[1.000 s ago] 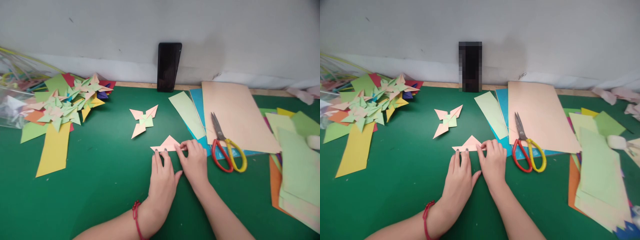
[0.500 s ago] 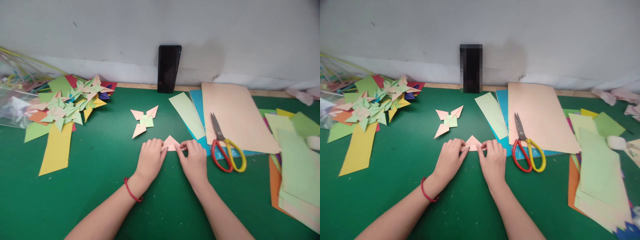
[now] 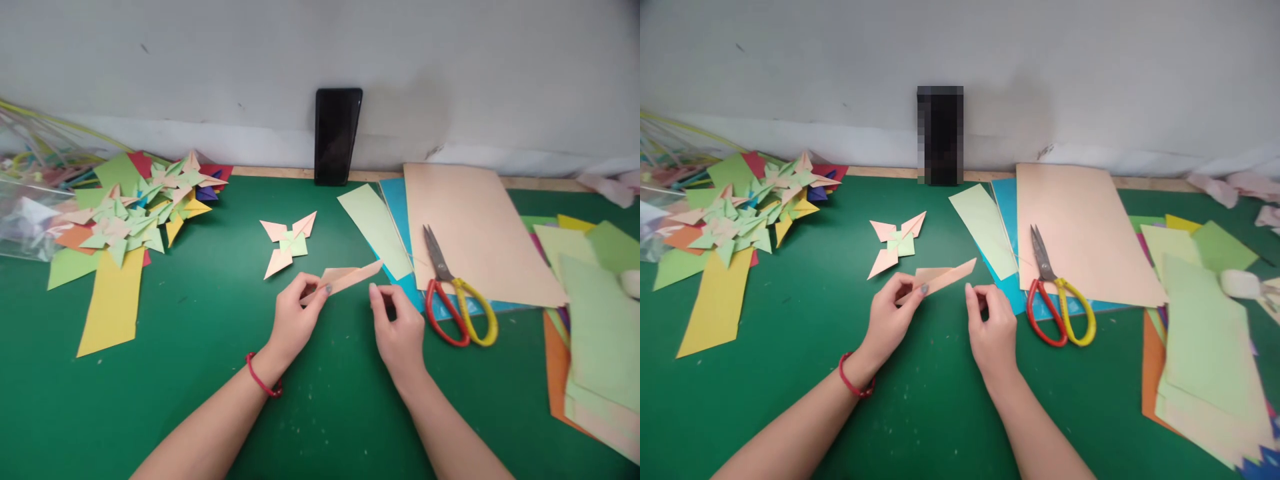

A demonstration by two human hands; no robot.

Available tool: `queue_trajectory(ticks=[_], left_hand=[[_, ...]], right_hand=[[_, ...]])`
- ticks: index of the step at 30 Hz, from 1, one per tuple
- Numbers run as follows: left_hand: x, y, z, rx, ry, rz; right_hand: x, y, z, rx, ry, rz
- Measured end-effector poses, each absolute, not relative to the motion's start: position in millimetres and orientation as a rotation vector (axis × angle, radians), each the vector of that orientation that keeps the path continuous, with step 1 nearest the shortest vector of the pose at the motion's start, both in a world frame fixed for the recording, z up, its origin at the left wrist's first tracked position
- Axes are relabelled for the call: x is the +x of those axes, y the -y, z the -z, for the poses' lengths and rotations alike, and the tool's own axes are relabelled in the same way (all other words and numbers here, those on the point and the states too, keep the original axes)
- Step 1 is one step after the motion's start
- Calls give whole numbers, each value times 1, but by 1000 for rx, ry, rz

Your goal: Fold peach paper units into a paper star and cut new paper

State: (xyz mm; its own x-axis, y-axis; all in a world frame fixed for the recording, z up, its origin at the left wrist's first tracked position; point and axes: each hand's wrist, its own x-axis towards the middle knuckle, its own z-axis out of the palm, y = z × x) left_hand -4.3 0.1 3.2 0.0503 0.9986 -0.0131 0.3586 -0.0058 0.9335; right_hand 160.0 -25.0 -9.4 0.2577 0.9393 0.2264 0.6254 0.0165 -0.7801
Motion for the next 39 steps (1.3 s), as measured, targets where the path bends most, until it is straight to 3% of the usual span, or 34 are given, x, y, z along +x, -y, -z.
queue_trajectory(ticks=[7, 19, 24, 31, 39], left_hand=[[0, 8, -7, 1479, -1290, -951], [-1, 4, -5, 1324, -1099, -909], [0, 5, -6, 1568, -1171, -753], [0, 7, -8, 1627, -1067, -621], [-1, 4, -10, 1527, -1028, -613]], right_hand=[[159, 28, 5, -1402, 1654, -680], [164, 23, 9, -1302, 1154, -1121], [163, 25, 6, -1270, 1375, -1157], [156, 23, 4, -1376, 1091, -1071], [158, 24, 6, -1354, 1220, -1108]])
